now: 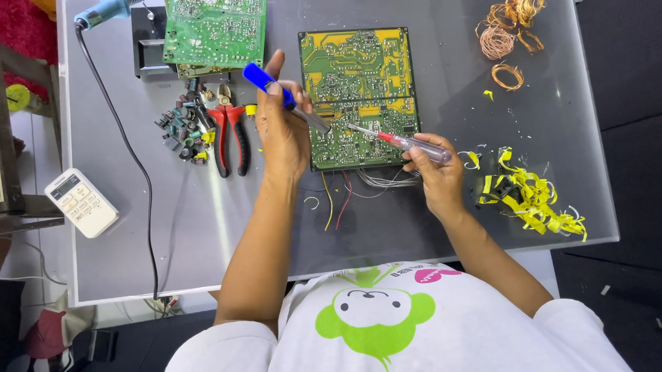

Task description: The person uses a soldering iron and a desoldering pump to work on a green circuit board placed on a metal table. They repeatedly apply heat to specific points on the board and use the pump to remove solder or components. The workspace includes various tools and electronic parts scattered around the board.

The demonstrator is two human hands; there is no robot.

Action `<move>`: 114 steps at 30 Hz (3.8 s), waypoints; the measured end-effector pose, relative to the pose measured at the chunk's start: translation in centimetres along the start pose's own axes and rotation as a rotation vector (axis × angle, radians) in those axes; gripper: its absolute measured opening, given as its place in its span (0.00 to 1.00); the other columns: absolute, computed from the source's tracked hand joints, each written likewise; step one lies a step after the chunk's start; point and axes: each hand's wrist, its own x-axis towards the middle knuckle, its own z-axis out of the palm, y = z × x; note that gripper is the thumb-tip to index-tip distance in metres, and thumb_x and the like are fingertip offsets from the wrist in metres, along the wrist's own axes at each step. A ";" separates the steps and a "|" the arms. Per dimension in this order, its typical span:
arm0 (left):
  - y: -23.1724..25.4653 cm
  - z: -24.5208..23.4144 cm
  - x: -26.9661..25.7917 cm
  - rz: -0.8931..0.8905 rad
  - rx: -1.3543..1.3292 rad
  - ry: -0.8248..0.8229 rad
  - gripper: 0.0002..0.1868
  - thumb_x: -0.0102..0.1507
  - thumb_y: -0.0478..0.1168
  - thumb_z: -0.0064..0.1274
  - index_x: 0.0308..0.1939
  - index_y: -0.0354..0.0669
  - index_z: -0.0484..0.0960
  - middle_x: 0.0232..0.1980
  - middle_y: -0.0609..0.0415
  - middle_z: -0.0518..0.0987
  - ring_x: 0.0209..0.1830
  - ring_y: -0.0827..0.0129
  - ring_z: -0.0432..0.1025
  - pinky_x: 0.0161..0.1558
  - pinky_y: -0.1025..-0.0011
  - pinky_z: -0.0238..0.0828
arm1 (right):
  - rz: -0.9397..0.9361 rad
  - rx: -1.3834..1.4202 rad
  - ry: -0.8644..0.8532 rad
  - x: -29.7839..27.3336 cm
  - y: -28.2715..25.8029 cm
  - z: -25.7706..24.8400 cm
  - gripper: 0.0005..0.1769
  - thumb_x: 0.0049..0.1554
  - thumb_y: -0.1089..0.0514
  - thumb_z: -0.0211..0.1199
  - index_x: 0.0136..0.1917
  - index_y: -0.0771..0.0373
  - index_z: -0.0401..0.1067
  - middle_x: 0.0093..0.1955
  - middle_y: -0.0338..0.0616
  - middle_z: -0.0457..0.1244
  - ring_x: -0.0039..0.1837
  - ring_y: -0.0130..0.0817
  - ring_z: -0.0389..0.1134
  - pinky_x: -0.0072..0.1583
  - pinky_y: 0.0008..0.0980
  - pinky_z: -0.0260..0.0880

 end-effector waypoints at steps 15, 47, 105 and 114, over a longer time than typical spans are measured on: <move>-1.5 -2.3 -2.1 0.119 0.026 0.085 0.23 0.77 0.46 0.51 0.72 0.37 0.75 0.45 0.57 0.74 0.43 0.68 0.73 0.63 0.63 0.71 | -0.032 -0.170 -0.008 -1.7 0.5 -0.2 0.18 0.67 0.57 0.71 0.68 0.62 0.76 0.58 0.49 0.74 0.54 0.36 0.79 0.60 0.33 0.86; -4.4 -2.9 -1.4 0.274 0.604 0.094 0.21 0.80 0.46 0.44 0.74 0.43 0.67 0.57 0.54 0.75 0.58 0.69 0.83 0.73 0.64 0.72 | 0.025 -0.187 -0.018 -2.1 0.1 0.2 0.20 0.67 0.55 0.70 0.69 0.63 0.76 0.60 0.51 0.75 0.55 0.38 0.79 0.60 0.31 0.84; -4.1 -0.8 0.4 0.184 0.426 0.050 0.15 0.78 0.43 0.46 0.67 0.43 0.73 0.43 0.57 0.72 0.38 0.73 0.73 0.55 0.65 0.80 | 0.034 -0.214 -0.065 -2.1 -0.3 0.3 0.20 0.66 0.58 0.71 0.69 0.63 0.76 0.63 0.52 0.73 0.60 0.38 0.79 0.62 0.35 0.86; -4.8 -0.9 0.2 0.218 0.523 -0.110 0.17 0.76 0.32 0.45 0.69 0.41 0.70 0.49 0.56 0.71 0.42 0.69 0.72 0.56 0.68 0.78 | 0.047 -0.204 -0.081 -1.8 -0.3 0.2 0.20 0.67 0.58 0.69 0.70 0.64 0.75 0.63 0.55 0.72 0.59 0.40 0.79 0.62 0.36 0.86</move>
